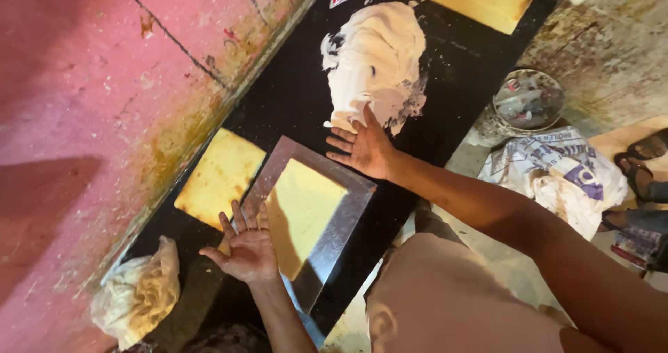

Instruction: The person spreads frosting over a cake layer on a board using a spatula, places another cake layer on top by hand, and covers and smooths frosting over the cake using spatulas.

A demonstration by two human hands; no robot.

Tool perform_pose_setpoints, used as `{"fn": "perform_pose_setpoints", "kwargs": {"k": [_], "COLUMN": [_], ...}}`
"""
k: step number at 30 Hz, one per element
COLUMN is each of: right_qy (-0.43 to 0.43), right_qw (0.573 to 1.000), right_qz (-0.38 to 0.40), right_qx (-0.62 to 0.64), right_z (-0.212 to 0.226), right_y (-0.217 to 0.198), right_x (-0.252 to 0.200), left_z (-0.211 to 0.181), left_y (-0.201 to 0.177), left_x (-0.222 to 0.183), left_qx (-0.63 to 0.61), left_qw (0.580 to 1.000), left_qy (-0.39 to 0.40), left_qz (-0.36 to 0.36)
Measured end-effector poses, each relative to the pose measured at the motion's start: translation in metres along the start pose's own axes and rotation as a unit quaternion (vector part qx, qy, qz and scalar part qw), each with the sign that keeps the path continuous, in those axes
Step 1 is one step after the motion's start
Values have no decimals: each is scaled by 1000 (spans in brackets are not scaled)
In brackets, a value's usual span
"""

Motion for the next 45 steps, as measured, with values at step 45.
{"fn": "perform_pose_setpoints", "kwargs": {"k": [45], "right_qy": [-430], "right_qw": [838], "right_qz": [-156], "right_qx": [297], "right_z": [290], "right_y": [-304], "right_x": [-263], "left_z": [108], "left_y": [23], "left_x": [34], "left_qx": [-67], "left_qw": [981], "left_qy": [-130], "left_qz": [124]}}
Point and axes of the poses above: each hand's wrist, its own x-axis towards the middle knuckle, its own y-axis out of the palm, z = x × y, the point moved 10 cm from there along x, towards the middle knuckle, and after that the axes turned 6 degrees about -y, right-handed, at the moved point
